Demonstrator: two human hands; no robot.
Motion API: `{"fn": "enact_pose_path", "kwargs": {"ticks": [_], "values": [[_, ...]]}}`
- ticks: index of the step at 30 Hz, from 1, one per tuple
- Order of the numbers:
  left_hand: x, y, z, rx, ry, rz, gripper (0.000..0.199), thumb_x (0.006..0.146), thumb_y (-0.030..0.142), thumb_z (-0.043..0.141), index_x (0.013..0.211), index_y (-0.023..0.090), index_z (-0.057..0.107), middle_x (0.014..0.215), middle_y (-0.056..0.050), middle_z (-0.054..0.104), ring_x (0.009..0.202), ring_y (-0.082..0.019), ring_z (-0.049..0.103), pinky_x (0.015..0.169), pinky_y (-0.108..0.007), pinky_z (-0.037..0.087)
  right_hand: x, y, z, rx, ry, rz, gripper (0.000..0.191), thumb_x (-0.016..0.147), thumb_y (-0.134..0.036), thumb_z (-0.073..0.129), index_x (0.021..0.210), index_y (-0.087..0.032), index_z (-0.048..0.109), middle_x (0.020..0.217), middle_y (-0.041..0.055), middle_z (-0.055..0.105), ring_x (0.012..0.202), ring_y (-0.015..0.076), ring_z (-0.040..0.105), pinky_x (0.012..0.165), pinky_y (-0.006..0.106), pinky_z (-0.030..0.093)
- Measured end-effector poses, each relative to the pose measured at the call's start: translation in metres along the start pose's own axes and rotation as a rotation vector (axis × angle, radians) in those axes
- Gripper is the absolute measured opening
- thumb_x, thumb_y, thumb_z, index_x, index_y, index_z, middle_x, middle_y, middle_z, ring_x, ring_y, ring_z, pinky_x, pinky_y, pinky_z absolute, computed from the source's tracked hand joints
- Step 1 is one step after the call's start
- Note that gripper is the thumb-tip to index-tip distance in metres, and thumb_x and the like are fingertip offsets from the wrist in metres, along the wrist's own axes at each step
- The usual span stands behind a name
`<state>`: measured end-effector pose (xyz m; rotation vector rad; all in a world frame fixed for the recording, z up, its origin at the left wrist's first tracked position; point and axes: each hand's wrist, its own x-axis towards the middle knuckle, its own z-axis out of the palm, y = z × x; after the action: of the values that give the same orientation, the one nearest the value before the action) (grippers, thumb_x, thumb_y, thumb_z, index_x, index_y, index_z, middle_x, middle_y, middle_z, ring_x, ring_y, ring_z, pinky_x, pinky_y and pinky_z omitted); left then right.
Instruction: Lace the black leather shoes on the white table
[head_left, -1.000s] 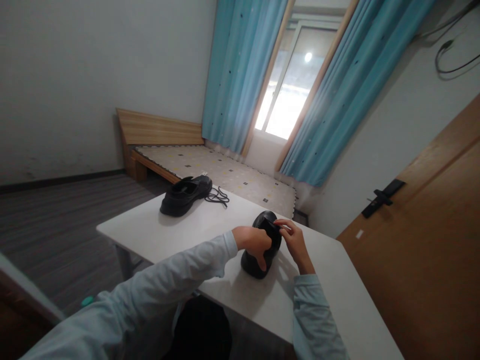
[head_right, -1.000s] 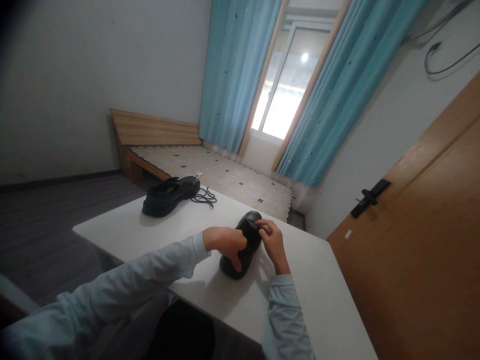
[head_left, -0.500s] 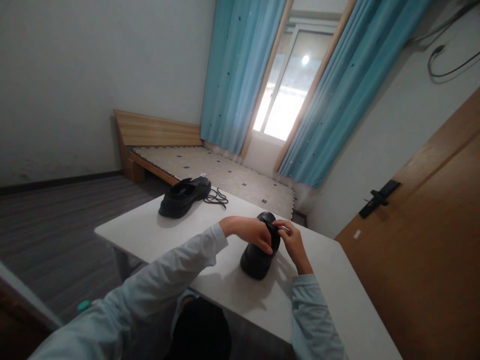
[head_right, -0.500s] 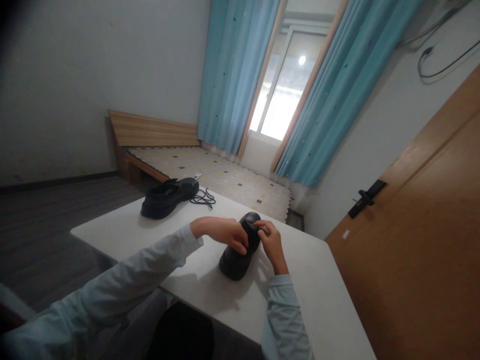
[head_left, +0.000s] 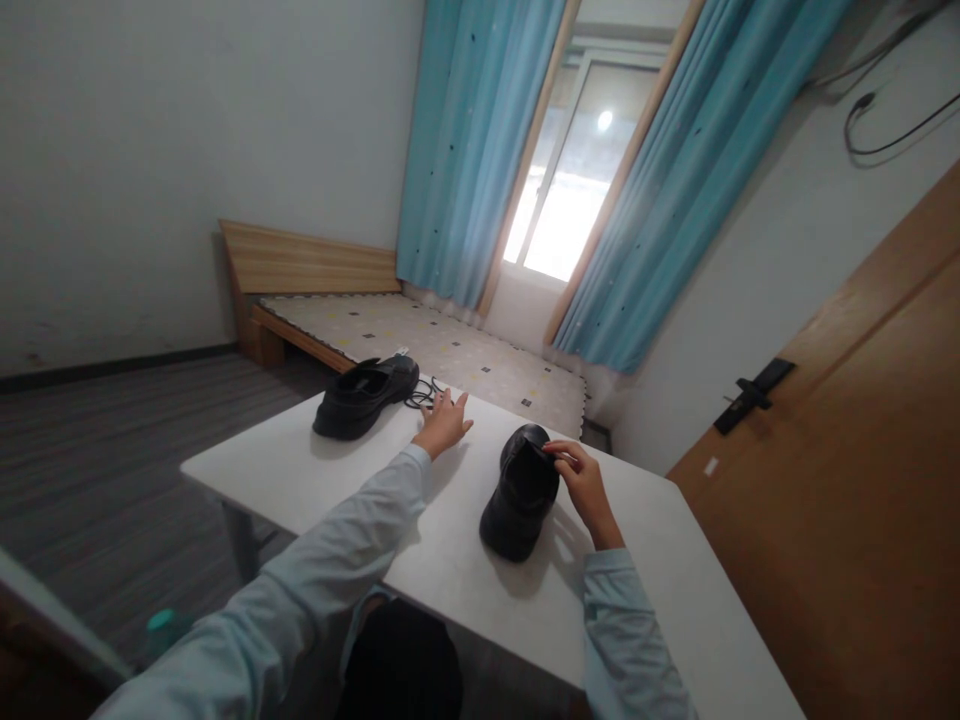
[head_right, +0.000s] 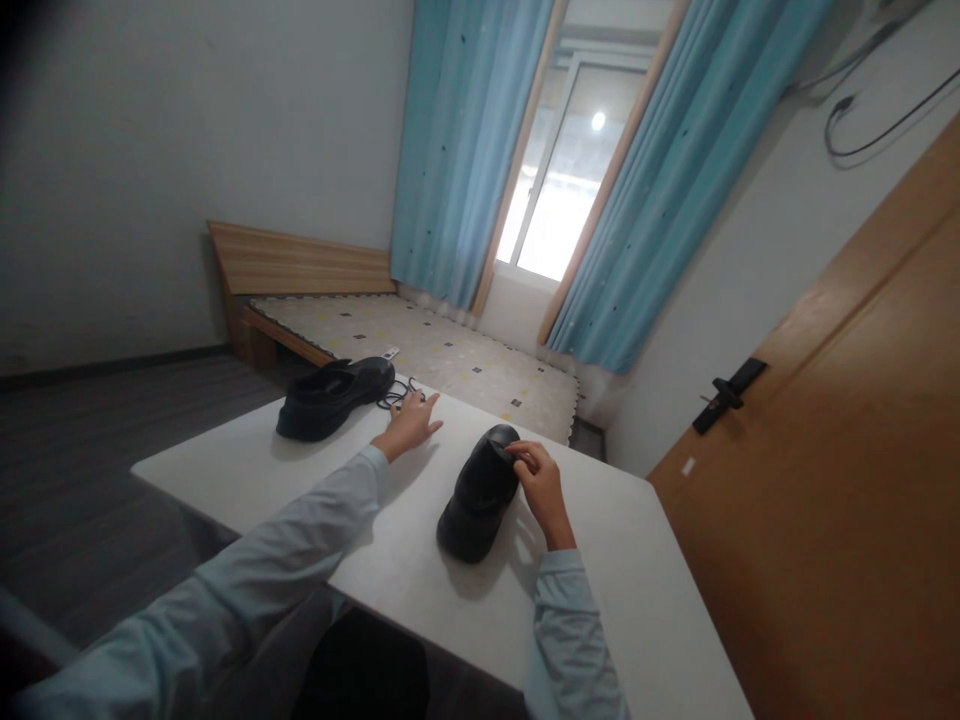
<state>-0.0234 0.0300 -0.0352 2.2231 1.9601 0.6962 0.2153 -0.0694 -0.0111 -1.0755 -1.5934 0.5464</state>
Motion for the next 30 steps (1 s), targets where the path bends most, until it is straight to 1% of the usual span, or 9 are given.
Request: {"fn": "enact_pose_path", "kwargs": {"ticks": [3,5,8,11,14,18,23,25,30], "values": [[-0.002,-0.011,0.011,0.091,-0.148,-0.054,0.055,0.084,0.047,0.048,0.132,0.021,0.042,0.144,-0.022,0.028,0.134,-0.042,0.018,0.097,-0.07,0.016,0.001,0.001,0.0,-0.008,0.003,-0.005,0.021,0.067,-0.018,0.051,0.078,-0.021,0.068,0.093,0.0046,0.064,0.097,0.0213,0.059,0.09,0.039,0.047],[-0.005,-0.012,0.014,0.121,-0.187,-0.001,0.044,0.085,0.047,0.047,0.12,0.021,0.053,0.138,-0.019,0.039,0.131,-0.041,0.027,0.096,-0.072,0.013,0.001,0.003,0.0,-0.012,-0.001,-0.003,0.021,0.067,-0.017,0.051,0.078,-0.021,0.068,0.092,0.0044,0.065,0.097,0.021,0.059,0.09,0.039,0.047],[-0.009,-0.006,0.013,0.147,-0.145,0.124,0.032,0.085,0.041,0.049,0.106,0.019,0.061,0.12,-0.015,0.055,0.118,-0.036,0.044,0.097,-0.071,0.013,0.002,0.004,-0.001,-0.017,-0.006,0.001,0.021,0.067,-0.017,0.052,0.079,-0.022,0.069,0.092,0.0044,0.065,0.096,0.0209,0.06,0.089,0.038,0.047],[-0.016,0.007,0.007,0.094,-0.167,0.277,0.026,0.084,0.032,0.052,0.102,0.019,0.063,0.108,-0.013,0.061,0.105,-0.029,0.056,0.099,-0.059,0.028,0.002,0.003,-0.001,-0.023,-0.011,-0.001,0.021,0.067,-0.018,0.052,0.079,-0.022,0.069,0.093,0.0046,0.064,0.096,0.0213,0.06,0.089,0.038,0.047],[-0.025,0.021,0.001,-0.016,-0.239,0.422,0.026,0.082,0.024,0.053,0.104,0.019,0.064,0.105,-0.011,0.064,0.097,-0.022,0.061,0.09,-0.037,0.043,0.002,0.002,-0.001,-0.029,-0.008,-0.001,0.021,0.067,-0.018,0.052,0.079,-0.021,0.069,0.093,0.005,0.064,0.096,0.0214,0.06,0.088,0.038,0.048],[-0.033,0.033,-0.008,-0.143,-0.329,0.577,0.022,0.077,0.017,0.055,0.095,0.017,0.068,0.093,-0.008,0.069,0.088,-0.018,0.064,0.078,-0.025,0.046,0.002,0.0,0.0,-0.031,-0.009,-0.002,0.021,0.067,-0.018,0.051,0.079,-0.021,0.069,0.093,0.0052,0.064,0.096,0.0213,0.06,0.088,0.037,0.048],[-0.033,0.035,-0.016,-0.396,-0.466,0.416,0.027,0.086,0.031,0.047,0.096,0.014,0.066,0.076,-0.006,0.07,0.065,-0.013,0.066,0.065,-0.021,0.047,0.003,0.0,0.001,-0.04,-0.01,-0.001,0.021,0.068,-0.018,0.051,0.079,-0.021,0.068,0.092,0.005,0.064,0.096,0.0212,0.06,0.086,0.037,0.049],[-0.03,0.032,-0.017,-0.431,-0.455,0.312,0.031,0.089,0.034,0.042,0.099,0.013,0.063,0.073,-0.005,0.069,0.057,-0.011,0.064,0.062,-0.02,0.047,0.003,0.0,0.001,-0.049,-0.016,0.002,0.021,0.068,-0.018,0.051,0.08,-0.021,0.068,0.094,0.0054,0.064,0.097,0.0213,0.059,0.086,0.037,0.049],[-0.021,0.018,-0.012,-0.072,-0.038,-0.001,0.028,0.087,0.035,0.045,0.104,0.018,0.059,0.094,-0.011,0.066,0.087,-0.021,0.064,0.075,-0.029,0.047,0.002,-0.003,0.002,-0.084,-0.013,-0.002,0.021,0.069,-0.019,0.05,0.08,-0.022,0.069,0.095,0.0061,0.064,0.097,0.0222,0.058,0.084,0.038,0.05]]}}
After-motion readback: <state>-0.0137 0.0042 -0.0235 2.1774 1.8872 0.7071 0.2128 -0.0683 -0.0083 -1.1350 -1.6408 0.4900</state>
